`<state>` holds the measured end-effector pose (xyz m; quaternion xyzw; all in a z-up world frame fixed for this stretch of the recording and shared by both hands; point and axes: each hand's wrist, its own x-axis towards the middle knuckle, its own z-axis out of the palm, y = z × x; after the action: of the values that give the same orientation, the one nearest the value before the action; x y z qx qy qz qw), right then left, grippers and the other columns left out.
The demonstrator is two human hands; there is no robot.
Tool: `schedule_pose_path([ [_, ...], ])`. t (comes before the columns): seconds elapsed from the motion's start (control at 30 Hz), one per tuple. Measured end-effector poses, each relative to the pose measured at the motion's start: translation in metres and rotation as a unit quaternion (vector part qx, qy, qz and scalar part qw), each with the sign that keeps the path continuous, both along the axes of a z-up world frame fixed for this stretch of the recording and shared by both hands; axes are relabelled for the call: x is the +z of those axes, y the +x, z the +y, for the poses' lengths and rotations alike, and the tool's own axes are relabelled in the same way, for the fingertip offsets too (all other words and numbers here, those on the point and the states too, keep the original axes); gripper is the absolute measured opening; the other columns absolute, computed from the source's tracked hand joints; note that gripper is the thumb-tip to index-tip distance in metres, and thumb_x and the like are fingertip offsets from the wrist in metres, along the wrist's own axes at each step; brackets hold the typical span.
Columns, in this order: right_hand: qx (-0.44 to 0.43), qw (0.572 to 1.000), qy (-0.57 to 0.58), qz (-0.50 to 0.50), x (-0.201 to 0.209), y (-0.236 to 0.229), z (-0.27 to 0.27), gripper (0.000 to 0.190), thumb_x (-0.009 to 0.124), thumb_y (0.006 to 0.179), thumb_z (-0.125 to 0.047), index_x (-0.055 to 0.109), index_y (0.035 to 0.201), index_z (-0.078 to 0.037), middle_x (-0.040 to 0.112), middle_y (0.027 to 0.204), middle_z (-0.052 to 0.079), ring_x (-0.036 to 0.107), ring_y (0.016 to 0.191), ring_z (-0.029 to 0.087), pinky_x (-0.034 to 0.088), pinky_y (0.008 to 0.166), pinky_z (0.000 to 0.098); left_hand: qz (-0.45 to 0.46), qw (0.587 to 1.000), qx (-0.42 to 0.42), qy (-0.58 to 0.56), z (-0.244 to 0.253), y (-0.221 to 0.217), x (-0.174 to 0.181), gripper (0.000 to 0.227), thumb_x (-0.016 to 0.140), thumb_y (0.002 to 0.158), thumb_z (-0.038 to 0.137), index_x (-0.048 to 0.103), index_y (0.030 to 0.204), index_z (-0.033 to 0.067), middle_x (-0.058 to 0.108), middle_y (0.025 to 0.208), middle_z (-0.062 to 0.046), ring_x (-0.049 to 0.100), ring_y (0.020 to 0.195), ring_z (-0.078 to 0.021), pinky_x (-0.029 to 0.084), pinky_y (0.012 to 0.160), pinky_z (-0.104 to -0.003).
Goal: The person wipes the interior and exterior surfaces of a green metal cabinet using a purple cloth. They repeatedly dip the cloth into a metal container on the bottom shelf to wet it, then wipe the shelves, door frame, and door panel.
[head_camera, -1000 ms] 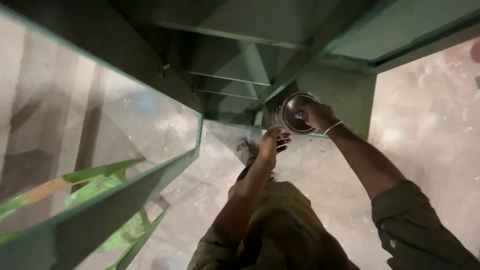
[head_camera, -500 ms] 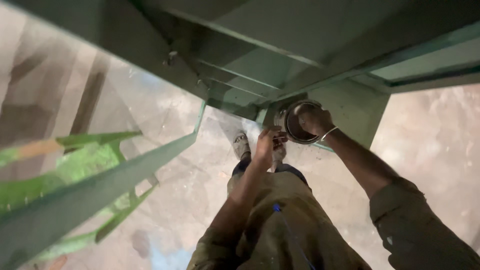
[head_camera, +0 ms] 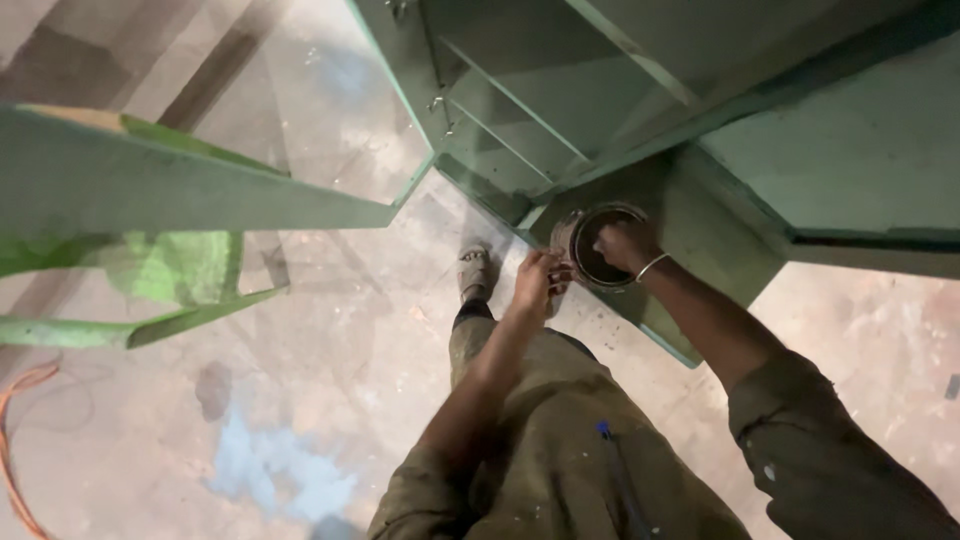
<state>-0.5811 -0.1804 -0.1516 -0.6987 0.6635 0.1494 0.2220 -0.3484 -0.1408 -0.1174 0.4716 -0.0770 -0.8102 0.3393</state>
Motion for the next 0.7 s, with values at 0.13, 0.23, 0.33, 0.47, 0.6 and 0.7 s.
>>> schedule_pose_path([
  [0.13,0.018,1.000,0.021,-0.005,-0.005,0.010,-0.001,0.025,0.066,0.089,-0.033,0.083,0.091,-0.015,0.076,0.094,0.016,0.073,0.090,0.039,0.057,0.086,0.0506,-0.011,1.000,-0.002,-0.001,0.009,-0.001,-0.005,0.022,0.054,0.099,0.016,0.058,0.118,0.0046,0.070,0.091,-0.011,0.064,0.074,-0.0190,0.046,0.063,-0.033],
  [0.23,0.011,0.998,0.057,-0.020,-0.010,0.003,0.006,0.025,0.069,0.084,-0.028,0.074,0.100,-0.009,0.074,0.099,0.019,0.071,0.094,0.038,0.056,0.086,0.0502,-0.049,0.997,-0.052,-0.015,0.021,-0.015,-0.018,0.030,0.052,0.103,0.021,0.056,0.129,0.0074,0.067,0.105,-0.009,0.064,0.088,-0.0200,0.050,0.073,-0.036],
  [0.33,0.001,0.993,0.109,-0.045,-0.015,0.014,0.002,0.037,0.072,0.079,-0.022,0.065,0.109,-0.003,0.072,0.105,0.023,0.070,0.098,0.038,0.056,0.085,0.0497,-0.124,0.986,-0.115,-0.018,0.025,-0.028,-0.030,0.042,0.047,0.105,0.032,0.052,0.142,0.0143,0.063,0.120,-0.008,0.062,0.102,-0.0222,0.053,0.084,-0.041],
  [0.47,0.009,0.991,0.125,-0.054,0.004,0.033,-0.006,0.038,0.060,0.096,-0.030,0.054,0.121,-0.003,0.072,0.103,0.027,0.072,0.094,0.043,0.055,0.084,0.0525,-0.087,0.987,-0.089,-0.100,0.026,-0.047,-0.022,0.053,0.052,0.104,0.043,0.044,0.149,0.0159,0.058,0.130,-0.015,0.057,0.114,-0.0305,0.051,0.092,-0.048],
  [0.6,-0.009,0.982,0.161,-0.096,0.028,0.039,0.005,0.030,0.059,0.098,-0.031,0.063,0.114,-0.006,0.072,0.106,0.022,0.072,0.095,0.038,0.056,0.086,0.0510,-0.119,0.989,-0.059,-0.063,0.010,-0.054,-0.007,0.066,0.050,0.100,0.057,0.031,0.157,0.0284,0.047,0.152,-0.007,0.047,0.139,-0.0275,0.044,0.109,-0.046],
  [0.7,-0.122,0.947,0.223,-0.195,0.044,0.030,0.028,0.032,0.061,0.096,-0.029,0.062,0.120,-0.007,0.071,0.110,0.021,0.071,0.098,0.037,0.056,0.087,0.0508,-0.126,0.989,-0.051,-0.055,0.011,-0.056,0.000,0.072,0.052,0.098,0.063,0.030,0.159,0.0291,0.045,0.156,-0.008,0.043,0.143,-0.0269,0.040,0.113,-0.044],
])
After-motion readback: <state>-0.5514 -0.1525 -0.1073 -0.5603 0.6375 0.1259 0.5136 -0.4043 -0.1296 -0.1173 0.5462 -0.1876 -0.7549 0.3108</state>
